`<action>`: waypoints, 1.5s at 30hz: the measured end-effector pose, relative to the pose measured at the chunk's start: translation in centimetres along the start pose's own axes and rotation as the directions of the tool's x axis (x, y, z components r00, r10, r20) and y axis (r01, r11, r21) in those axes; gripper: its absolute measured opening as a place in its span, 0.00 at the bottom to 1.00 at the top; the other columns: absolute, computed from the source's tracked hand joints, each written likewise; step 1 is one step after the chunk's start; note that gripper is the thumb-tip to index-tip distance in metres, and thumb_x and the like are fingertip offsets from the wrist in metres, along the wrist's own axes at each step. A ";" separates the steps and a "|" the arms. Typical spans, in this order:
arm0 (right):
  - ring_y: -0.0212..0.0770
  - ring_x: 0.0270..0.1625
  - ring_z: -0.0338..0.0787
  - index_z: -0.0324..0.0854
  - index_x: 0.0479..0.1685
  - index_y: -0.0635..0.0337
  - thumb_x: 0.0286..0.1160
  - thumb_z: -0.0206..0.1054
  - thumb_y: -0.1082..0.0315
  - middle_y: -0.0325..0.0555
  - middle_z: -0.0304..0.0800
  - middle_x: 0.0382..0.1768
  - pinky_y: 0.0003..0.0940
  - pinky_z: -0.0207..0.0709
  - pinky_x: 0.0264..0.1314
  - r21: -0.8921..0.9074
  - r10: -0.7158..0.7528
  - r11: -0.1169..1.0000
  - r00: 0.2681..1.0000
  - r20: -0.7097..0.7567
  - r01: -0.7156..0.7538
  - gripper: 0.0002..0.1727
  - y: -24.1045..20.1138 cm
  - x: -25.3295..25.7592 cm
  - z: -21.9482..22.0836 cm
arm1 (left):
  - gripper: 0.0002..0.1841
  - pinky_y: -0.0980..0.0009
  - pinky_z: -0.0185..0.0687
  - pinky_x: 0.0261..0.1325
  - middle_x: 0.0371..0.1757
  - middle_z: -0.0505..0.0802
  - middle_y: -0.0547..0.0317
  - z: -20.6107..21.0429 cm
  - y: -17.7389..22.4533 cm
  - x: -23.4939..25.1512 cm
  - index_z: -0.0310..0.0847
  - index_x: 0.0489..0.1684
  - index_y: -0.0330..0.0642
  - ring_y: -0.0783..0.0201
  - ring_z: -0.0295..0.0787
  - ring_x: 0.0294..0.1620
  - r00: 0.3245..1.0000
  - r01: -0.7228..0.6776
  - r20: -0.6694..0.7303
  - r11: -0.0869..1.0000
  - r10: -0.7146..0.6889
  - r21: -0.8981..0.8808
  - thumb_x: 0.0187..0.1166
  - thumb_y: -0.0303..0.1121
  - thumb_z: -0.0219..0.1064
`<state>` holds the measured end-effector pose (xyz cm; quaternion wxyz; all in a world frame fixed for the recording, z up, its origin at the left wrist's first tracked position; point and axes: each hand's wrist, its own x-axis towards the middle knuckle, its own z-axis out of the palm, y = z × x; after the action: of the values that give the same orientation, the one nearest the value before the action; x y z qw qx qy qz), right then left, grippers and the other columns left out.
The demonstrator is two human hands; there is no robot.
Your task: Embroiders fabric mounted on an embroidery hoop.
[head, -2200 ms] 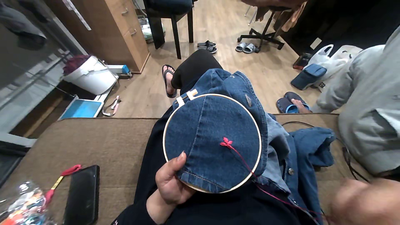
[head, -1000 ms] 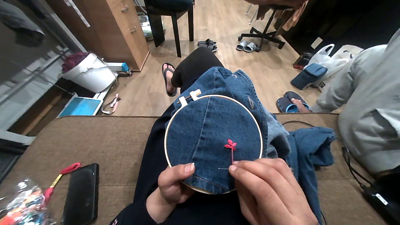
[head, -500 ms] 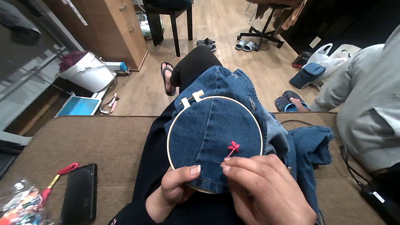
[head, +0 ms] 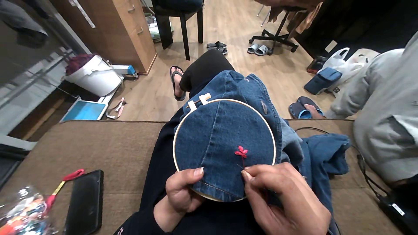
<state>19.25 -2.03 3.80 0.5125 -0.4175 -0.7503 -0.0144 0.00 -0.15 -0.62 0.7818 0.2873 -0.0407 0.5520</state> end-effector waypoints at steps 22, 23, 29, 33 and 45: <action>0.19 0.48 0.86 0.87 0.46 0.52 0.80 0.72 0.65 0.32 0.86 0.43 0.13 0.82 0.51 0.429 0.242 0.850 0.950 0.198 -0.305 0.04 -2.3 1.5 -4.7 | 0.21 0.56 0.78 0.78 0.66 0.92 0.49 -0.1 -0.1 0.3 0.85 0.69 0.41 0.57 0.87 0.71 0.999 0.019 0.028 0.999 -0.018 -0.037 0.86 0.44 0.61; 0.19 0.44 0.87 0.87 0.46 0.56 0.79 0.73 0.66 0.34 0.87 0.42 0.12 0.83 0.45 0.417 0.275 0.843 0.939 0.207 -0.339 0.05 -2.3 1.4 -4.1 | 0.22 0.57 0.77 0.78 0.67 0.92 0.50 -0.2 0.0 0.3 0.85 0.70 0.42 0.58 0.87 0.71 0.998 0.034 0.058 0.999 -0.032 -0.028 0.86 0.46 0.61; 0.19 0.31 0.85 0.89 0.43 0.62 0.77 0.71 0.67 0.36 0.90 0.33 0.12 0.79 0.29 0.323 0.376 0.852 0.911 0.169 -0.411 0.07 -1.4 0.7 -1.3 | 0.20 0.58 0.77 0.78 0.66 0.92 0.51 -0.5 -0.2 -0.2 0.86 0.68 0.41 0.59 0.86 0.72 0.996 0.005 0.089 1.000 -0.005 -0.001 0.86 0.40 0.61; 0.18 0.29 0.83 0.89 0.40 0.61 0.75 0.71 0.67 0.34 0.87 0.31 0.12 0.77 0.27 0.296 0.391 0.859 0.908 0.150 -0.418 0.06 -1.1 0.5 -1.0 | 0.19 0.58 0.77 0.78 0.65 0.93 0.52 -0.9 -0.3 -0.4 0.87 0.67 0.41 0.59 0.87 0.72 0.996 0.024 0.087 0.999 -0.021 -0.034 0.84 0.38 0.61; 0.17 0.27 0.80 0.90 0.37 0.60 0.73 0.69 0.68 0.32 0.86 0.29 0.10 0.75 0.26 0.278 0.380 0.872 0.915 0.134 -0.403 0.06 -0.8 0.4 -0.8 | 0.19 0.56 0.77 0.78 0.66 0.92 0.50 -1.1 -0.4 -0.4 0.87 0.67 0.39 0.58 0.86 0.72 0.995 0.027 0.099 0.999 -0.023 -0.037 0.83 0.36 0.61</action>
<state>19.24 -2.64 4.84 0.5335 -0.4785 -0.6621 0.2192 -0.10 -0.07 -1.84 0.7909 0.2998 -0.0863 0.5264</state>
